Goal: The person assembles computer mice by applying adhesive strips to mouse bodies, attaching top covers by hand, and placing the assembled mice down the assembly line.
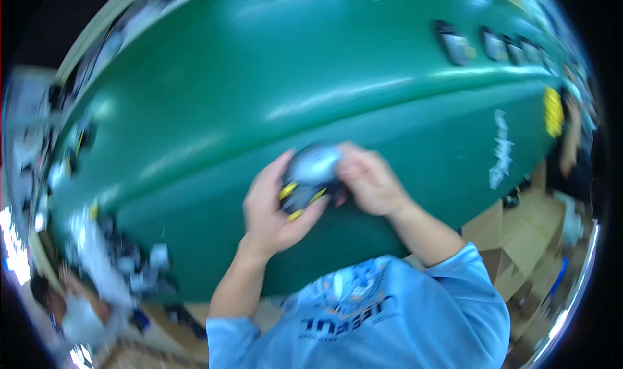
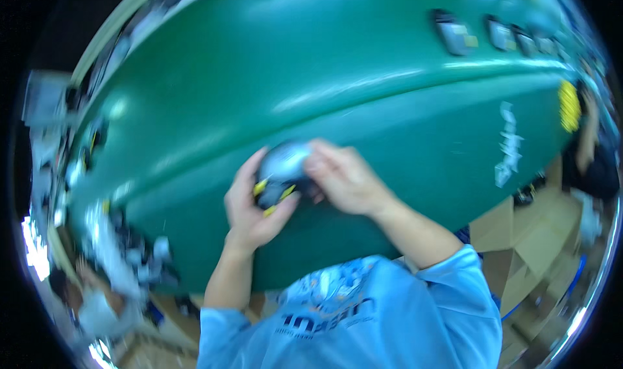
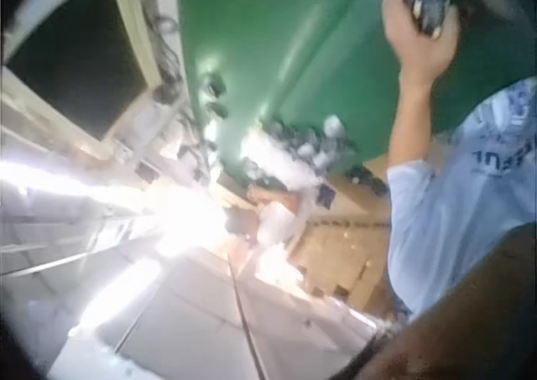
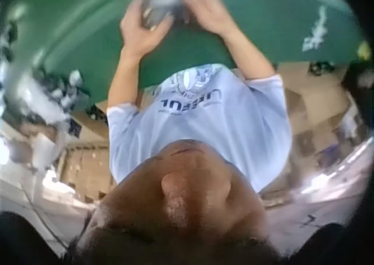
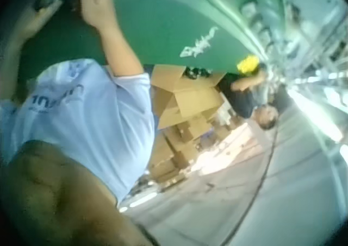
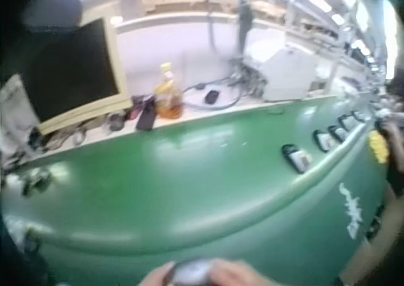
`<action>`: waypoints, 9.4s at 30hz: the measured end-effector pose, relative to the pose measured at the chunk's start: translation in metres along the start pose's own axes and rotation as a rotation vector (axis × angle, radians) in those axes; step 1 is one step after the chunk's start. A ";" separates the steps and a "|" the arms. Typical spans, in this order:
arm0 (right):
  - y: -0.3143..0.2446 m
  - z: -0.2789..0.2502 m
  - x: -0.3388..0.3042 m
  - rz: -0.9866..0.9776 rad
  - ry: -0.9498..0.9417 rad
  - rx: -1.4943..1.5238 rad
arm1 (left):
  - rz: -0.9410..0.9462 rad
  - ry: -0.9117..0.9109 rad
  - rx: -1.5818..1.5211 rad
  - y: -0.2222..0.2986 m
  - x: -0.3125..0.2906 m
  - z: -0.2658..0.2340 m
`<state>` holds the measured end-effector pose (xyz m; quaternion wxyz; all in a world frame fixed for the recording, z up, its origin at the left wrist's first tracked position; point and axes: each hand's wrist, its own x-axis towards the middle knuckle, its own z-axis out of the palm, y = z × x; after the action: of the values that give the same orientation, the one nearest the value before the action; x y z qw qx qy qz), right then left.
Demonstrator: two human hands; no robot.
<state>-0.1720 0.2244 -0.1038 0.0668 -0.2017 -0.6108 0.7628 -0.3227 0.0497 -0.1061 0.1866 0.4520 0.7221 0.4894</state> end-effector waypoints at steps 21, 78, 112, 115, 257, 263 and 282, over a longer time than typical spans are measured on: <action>-0.025 -0.266 0.039 -0.257 0.942 -1.292 | 0.372 -0.203 0.337 -0.002 0.057 0.006; -0.029 -0.279 -0.124 -0.142 0.778 -0.995 | 0.275 -0.159 0.566 -0.009 0.008 0.015; -0.019 -0.061 -0.003 -0.382 -0.164 -1.126 | 0.589 0.017 0.380 -0.031 0.003 0.022; 0.004 -0.073 -0.011 -0.384 -0.043 -1.014 | 0.639 0.018 0.380 -0.033 0.004 0.034; 0.012 -0.073 0.009 -0.615 -0.128 -1.181 | 0.282 -0.202 0.526 -0.006 0.004 0.023; 0.000 -0.091 -0.010 -0.557 -0.086 -1.247 | 0.321 -0.235 0.481 0.011 0.023 0.039; -0.062 -0.030 0.030 -0.806 0.465 -0.493 | 0.226 -0.104 0.456 0.013 0.007 0.054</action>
<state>-0.1965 0.2771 -0.0560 0.4391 -0.1243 -0.7704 0.4452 -0.2821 0.0858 -0.1179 0.0609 0.5846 0.7482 0.3078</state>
